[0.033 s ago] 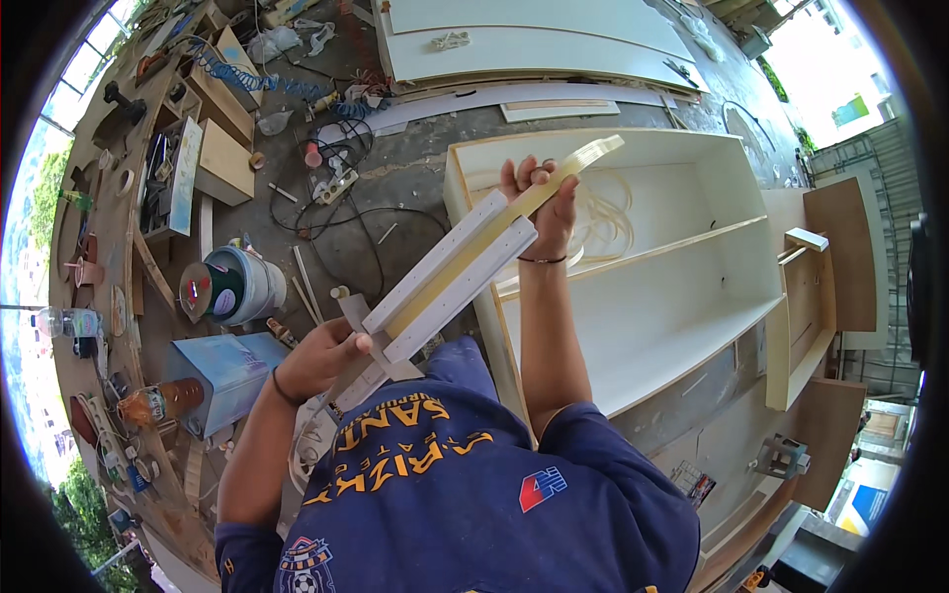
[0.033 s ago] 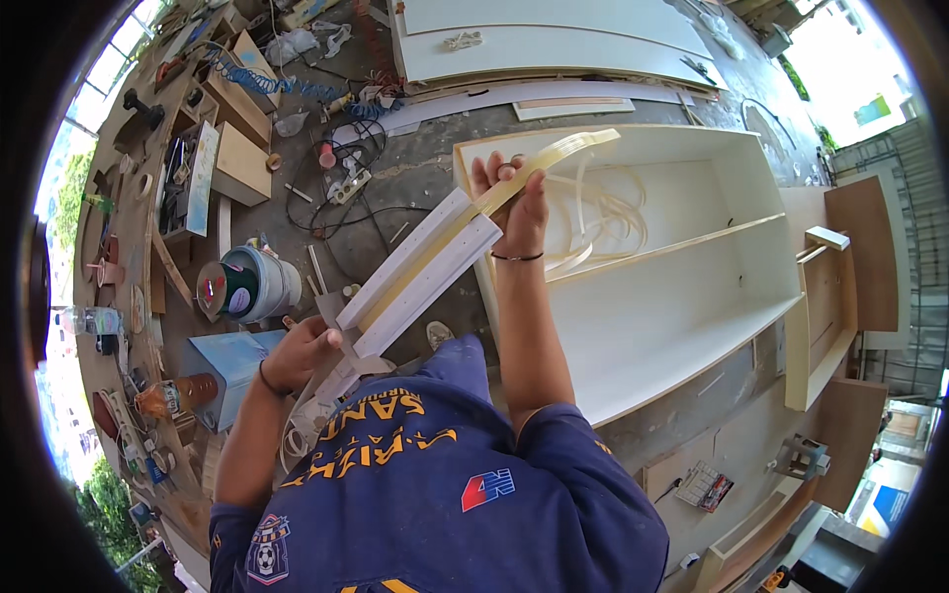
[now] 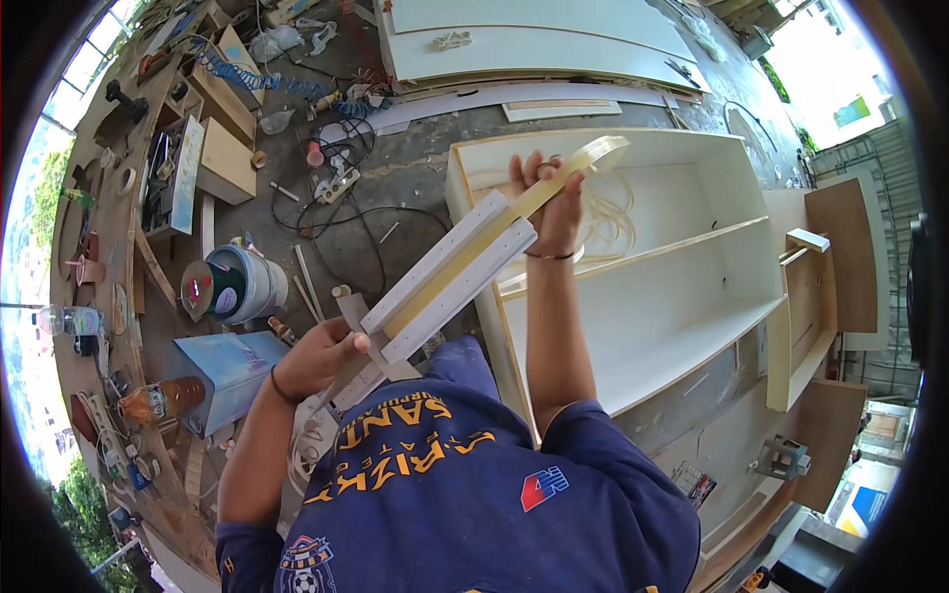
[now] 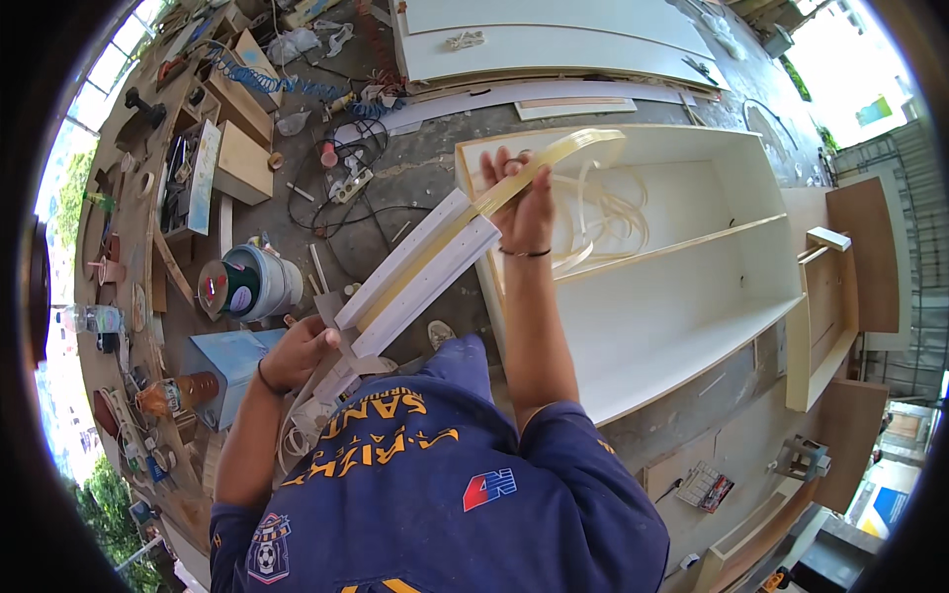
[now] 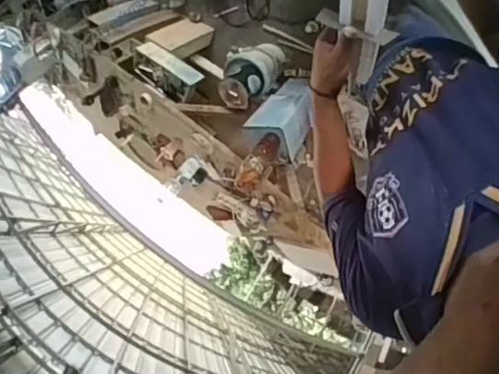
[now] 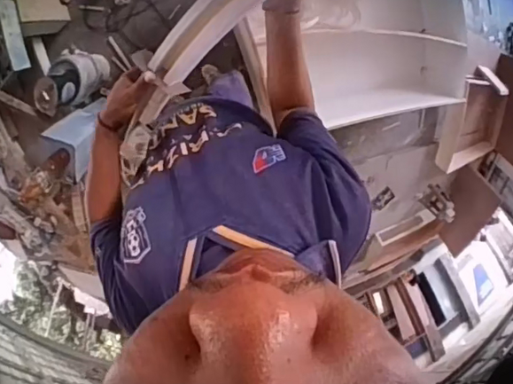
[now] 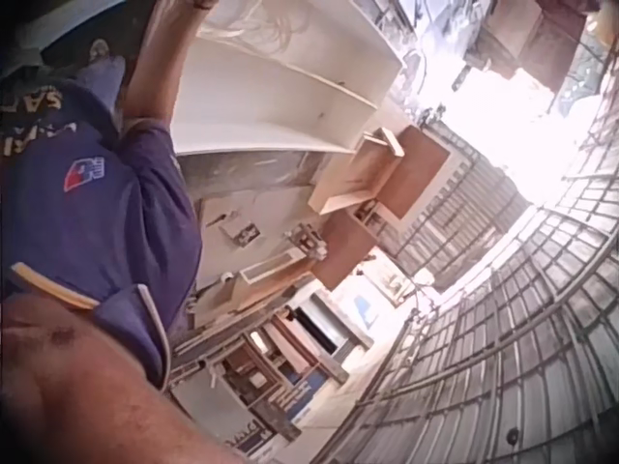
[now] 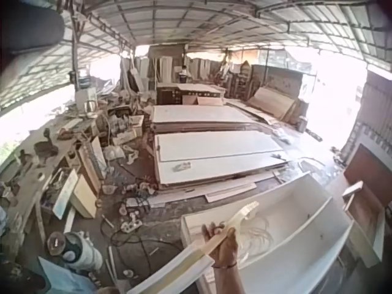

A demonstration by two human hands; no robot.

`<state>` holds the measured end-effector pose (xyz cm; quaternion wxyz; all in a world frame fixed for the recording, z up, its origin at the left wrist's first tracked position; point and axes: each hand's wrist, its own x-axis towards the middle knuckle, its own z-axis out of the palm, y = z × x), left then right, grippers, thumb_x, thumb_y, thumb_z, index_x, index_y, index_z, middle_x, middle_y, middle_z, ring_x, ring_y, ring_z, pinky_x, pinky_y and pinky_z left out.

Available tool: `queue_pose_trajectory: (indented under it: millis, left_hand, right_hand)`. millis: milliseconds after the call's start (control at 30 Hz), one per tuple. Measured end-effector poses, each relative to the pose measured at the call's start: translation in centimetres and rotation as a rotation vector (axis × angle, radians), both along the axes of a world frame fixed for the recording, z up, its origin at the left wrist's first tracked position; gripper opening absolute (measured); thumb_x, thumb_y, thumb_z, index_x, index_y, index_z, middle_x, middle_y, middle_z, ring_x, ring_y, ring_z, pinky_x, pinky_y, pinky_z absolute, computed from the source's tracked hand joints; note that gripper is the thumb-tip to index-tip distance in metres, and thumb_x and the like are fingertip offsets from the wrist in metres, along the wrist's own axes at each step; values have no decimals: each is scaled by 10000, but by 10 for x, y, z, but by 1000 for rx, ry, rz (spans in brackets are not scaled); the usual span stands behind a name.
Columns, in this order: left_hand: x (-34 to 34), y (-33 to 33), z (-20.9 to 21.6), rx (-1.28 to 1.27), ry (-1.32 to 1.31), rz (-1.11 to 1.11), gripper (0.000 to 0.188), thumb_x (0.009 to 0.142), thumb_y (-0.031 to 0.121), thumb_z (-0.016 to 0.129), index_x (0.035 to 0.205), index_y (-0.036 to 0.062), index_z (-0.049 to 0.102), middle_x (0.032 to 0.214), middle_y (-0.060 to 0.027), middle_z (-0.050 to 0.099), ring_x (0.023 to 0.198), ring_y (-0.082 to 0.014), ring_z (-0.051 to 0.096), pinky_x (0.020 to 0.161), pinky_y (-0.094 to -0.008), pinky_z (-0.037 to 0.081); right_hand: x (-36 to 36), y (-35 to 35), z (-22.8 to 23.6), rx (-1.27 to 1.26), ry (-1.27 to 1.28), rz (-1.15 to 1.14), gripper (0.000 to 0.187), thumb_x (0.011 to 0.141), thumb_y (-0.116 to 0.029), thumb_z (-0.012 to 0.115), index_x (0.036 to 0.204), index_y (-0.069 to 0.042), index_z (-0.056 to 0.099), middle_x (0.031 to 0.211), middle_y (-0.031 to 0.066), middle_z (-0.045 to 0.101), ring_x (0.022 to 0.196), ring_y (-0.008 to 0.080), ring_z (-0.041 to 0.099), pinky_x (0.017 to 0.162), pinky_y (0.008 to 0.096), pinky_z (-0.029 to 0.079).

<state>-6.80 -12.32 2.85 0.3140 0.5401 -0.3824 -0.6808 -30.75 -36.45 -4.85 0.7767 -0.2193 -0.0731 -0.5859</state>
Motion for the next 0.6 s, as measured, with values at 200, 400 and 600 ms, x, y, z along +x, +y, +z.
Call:
queue_pose_trajectory:
  millis: [200, 400, 600]
  left_hand:
    - [20, 11, 24, 20, -183, -160, 637, 859, 557, 545, 1097, -32, 586, 996, -69, 623, 940, -129, 548, 822, -282, 437]
    - [29, 15, 7, -150, -112, -105, 702, 839, 610, 532, 1131, -26, 580, 1014, -95, 628, 943, -135, 547, 832, -286, 433]
    - [22, -15, 18, -135, -160, -29, 717, 857, 636, 470, 1128, -15, 595, 1027, -100, 626, 957, -152, 561, 856, -290, 427]
  right_hand:
    - [-67, -75, 11, -154, 319, -285, 330, 915, -350, 524, 1038, -47, 566, 856, 80, 652, 1120, 285, 530, 1088, 558, 242]
    - [-94, -98, 31, 11, 257, -277, 500, 796, -508, 627, 1000, -52, 614, 972, 45, 669, 1201, 263, 487, 1095, 533, 248]
    - [19, 59, 17, 32, 239, 219, 916, 755, -730, 484, 1395, -91, 339, 1450, 80, 341, 1340, 276, 291, 1101, 432, 233]
